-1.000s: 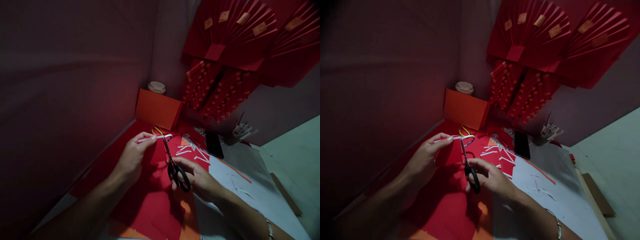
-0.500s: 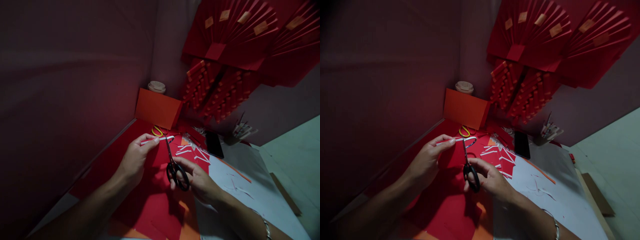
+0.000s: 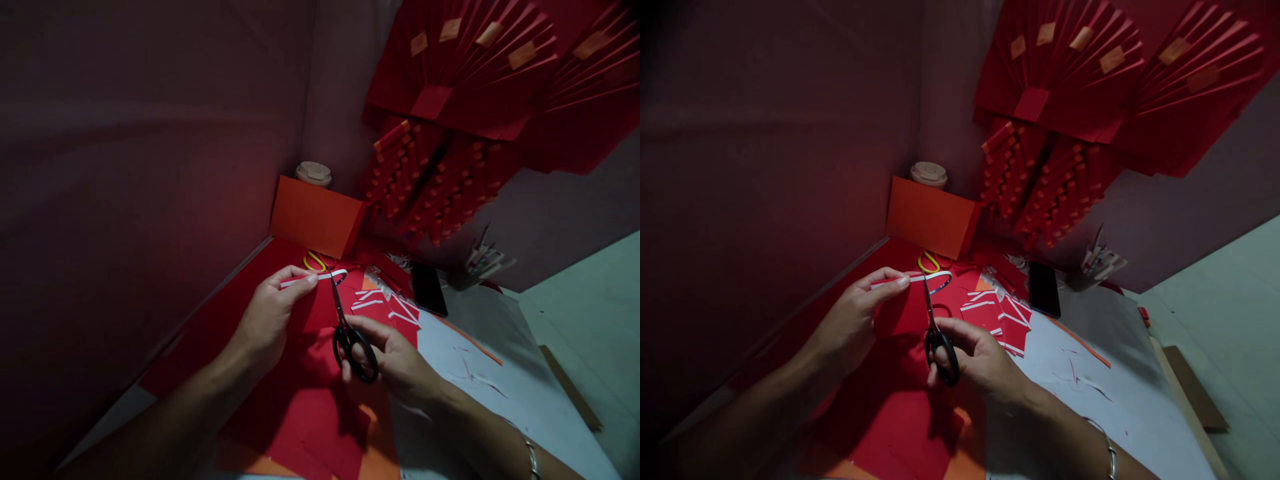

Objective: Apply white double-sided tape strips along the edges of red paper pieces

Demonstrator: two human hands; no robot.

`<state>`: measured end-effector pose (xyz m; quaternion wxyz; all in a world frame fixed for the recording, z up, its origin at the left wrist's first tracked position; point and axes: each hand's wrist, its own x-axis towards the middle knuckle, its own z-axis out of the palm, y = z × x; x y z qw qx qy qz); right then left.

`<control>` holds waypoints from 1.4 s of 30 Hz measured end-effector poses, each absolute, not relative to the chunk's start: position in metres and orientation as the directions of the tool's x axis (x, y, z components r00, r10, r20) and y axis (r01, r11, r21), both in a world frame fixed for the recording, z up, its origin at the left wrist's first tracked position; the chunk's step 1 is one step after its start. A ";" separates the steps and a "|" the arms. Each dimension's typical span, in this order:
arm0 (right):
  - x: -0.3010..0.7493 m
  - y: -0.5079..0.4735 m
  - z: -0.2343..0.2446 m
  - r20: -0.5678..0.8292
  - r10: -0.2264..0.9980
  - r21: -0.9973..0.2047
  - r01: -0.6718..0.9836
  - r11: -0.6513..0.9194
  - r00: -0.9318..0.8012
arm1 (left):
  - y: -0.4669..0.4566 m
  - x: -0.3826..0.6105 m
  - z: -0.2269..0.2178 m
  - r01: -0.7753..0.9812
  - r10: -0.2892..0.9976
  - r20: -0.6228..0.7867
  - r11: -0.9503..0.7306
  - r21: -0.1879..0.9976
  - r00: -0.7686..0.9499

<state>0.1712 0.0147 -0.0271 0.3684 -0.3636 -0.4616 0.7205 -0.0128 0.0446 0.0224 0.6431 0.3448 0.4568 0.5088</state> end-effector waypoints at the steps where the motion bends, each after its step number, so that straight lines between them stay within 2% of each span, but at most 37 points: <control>1: 0.173 0.016 -0.027 -0.185 0.867 -0.934 -0.193 -0.302 -0.463 | 0.045 -0.013 0.023 -0.340 0.969 -0.241 0.246 0.908 0.057; 6: 0.180 0.021 -0.029 -0.183 0.896 -0.926 -0.236 -0.296 -0.405 | 0.047 -0.016 0.027 -0.378 0.974 -0.225 0.210 0.902 0.004; 8: 0.182 0.023 -0.030 -0.149 0.892 -0.920 -0.271 -0.284 -0.427 | 0.048 -0.017 0.029 -0.392 0.977 -0.211 0.184 0.902 -0.028; 10: 0.185 0.025 -0.031 -0.128 0.883 -0.936 -0.238 -0.258 -0.452 | 0.049 -0.019 0.030 -0.415 0.979 -0.189 0.142 0.899 -0.073; 12: 0.187 0.028 -0.031 -0.137 0.879 -0.977 -0.082 -0.195 -0.457 | 0.050 -0.020 0.031 -0.440 0.980 -0.159 0.093 0.893 -0.116; 14: 0.189 0.030 -0.032 -0.122 0.890 -0.982 0.183 -0.045 -0.438 | 0.050 -0.020 0.031 -0.451 0.980 -0.143 0.067 0.890 -0.138; 17: 0.190 0.029 -0.035 -0.038 0.893 -0.795 0.555 0.245 -0.449 | 0.050 -0.020 0.031 -0.450 0.982 -0.152 0.084 0.889 -0.117; 19: 0.190 0.025 -0.036 -0.025 0.867 -0.650 0.667 0.364 -0.497 | 0.050 -0.019 0.030 -0.439 0.983 -0.169 0.124 0.890 -0.066; 21: 0.189 0.020 -0.034 -0.021 0.835 -0.583 0.685 0.437 -0.550 | 0.049 -0.019 0.029 -0.424 0.982 -0.186 0.162 0.891 -0.016; 22: 0.189 0.018 -0.030 0.012 0.828 -0.575 0.674 0.465 -0.561 | 0.048 -0.019 0.029 -0.420 0.982 -0.191 0.175 0.890 0.003; 24: 0.190 0.015 -0.020 0.178 0.855 -0.589 0.643 0.490 -0.488 | 0.047 -0.019 0.029 -0.416 0.981 -0.191 0.191 0.889 0.041; 26: 0.191 0.013 -0.008 0.417 0.867 -0.614 0.620 0.489 -0.271 | 0.046 -0.018 0.029 -0.405 0.980 -0.177 0.198 0.893 0.091; 28: 0.191 0.012 0.001 0.514 0.848 -0.654 0.581 0.484 -0.128 | 0.045 -0.017 0.028 -0.382 0.971 -0.179 0.227 0.896 0.158; 30: 0.190 0.011 0.003 0.432 0.893 -0.757 0.488 0.434 -0.124 | 0.043 -0.016 0.027 -0.353 0.948 -0.217 0.290 0.889 0.233; 32: 0.188 0.010 0.000 0.254 0.954 -0.893 0.339 0.295 -0.161 | 0.042 -0.014 0.026 -0.316 0.919 -0.256 0.348 0.882 0.298; 34: 0.186 0.010 -0.005 0.106 0.977 -0.971 0.191 0.142 -0.186 | 0.041 -0.014 0.025 -0.287 0.900 -0.264 0.370 0.884 0.347; 38: 0.185 0.015 -0.014 -0.036 0.975 -0.999 -0.009 -0.039 -0.221 | 0.043 -0.015 0.021 -0.284 0.911 -0.237 0.339 0.897 0.337; 42: 0.184 0.019 -0.018 -0.085 0.981 -0.971 -0.208 -0.121 -0.172 | 0.047 -0.018 0.016 -0.306 0.982 -0.101 0.147 0.941 0.160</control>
